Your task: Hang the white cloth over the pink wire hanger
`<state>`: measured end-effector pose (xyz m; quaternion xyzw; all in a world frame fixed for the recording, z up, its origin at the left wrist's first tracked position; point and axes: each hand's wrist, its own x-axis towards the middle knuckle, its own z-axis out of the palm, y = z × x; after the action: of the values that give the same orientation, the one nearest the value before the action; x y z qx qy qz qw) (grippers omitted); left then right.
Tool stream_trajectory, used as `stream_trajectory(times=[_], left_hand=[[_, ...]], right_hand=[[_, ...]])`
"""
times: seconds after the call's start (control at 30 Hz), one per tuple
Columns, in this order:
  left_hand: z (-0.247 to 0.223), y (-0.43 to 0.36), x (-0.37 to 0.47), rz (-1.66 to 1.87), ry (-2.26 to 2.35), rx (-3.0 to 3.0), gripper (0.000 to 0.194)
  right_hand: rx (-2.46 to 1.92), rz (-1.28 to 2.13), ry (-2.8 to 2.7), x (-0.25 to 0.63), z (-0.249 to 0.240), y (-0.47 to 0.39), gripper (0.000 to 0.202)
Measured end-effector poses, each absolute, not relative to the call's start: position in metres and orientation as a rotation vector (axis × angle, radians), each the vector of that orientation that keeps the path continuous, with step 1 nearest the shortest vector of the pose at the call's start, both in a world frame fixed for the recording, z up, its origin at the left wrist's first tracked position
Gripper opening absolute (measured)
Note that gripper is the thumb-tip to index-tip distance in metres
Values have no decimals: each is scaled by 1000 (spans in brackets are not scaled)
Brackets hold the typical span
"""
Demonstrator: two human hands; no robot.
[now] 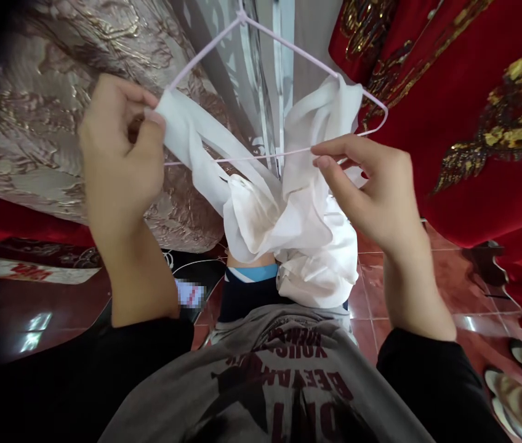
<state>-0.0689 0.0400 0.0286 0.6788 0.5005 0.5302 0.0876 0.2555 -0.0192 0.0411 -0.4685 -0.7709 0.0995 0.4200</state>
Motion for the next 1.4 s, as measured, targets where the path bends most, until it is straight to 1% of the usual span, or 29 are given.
stream_trajectory(times=[0.13,0.2,0.27,0.33,0.4,0.47,0.5,0.57,0.67,0.73,0.87,0.93,1.17,1.27,1.4], left_hand=[[21,45,-66,1625,1442,2006,29],[16,42,-63,1664,1379,1982,25],[9,36,-57,1750,1293,1939,23],[-4,27,-49,1950,1232,1834,29],[-24,18,-40,2267,1235,1639,30],[-51,10,-30,2522,1305,1404,19],[-65,6,-25,2546,1343,1338,18],[-90,1,-14,2464,1387,1231,23],[-108,-4,9,2193,1305,1270,32],[-104,-7,22,2077,1227,1299,33],[-84,-15,28,2079,1229,1281,37],[-76,-20,24,2016,1247,1297,38],[-50,-32,10,1729,1198,1259,26],[-25,-28,2,1759,1114,1243,18],[21,-9,-24,1805,799,1059,14]], right_hand=[[-1020,249,-2001,233,8,15,31],[-970,237,-2087,222,-15,36,35],[-953,185,-2108,213,-37,50,33],[-984,104,-2024,207,-54,53,28],[-1029,32,-1898,203,-63,48,26],[-1067,-24,-1803,200,-65,40,26],[-1083,-53,-1769,198,-65,35,27],[-1119,-96,-1719,193,-63,29,29],[-1174,-115,-1676,186,-60,24,32],[-1195,-105,-1665,182,-59,22,34],[-1195,-69,-1660,180,-58,17,35],[-1185,-56,-1651,179,-59,15,34],[-1208,-66,-1639,175,-63,22,36],[-1203,-51,-1657,178,-61,22,35],[-1168,-56,-1657,181,-57,13,31]])
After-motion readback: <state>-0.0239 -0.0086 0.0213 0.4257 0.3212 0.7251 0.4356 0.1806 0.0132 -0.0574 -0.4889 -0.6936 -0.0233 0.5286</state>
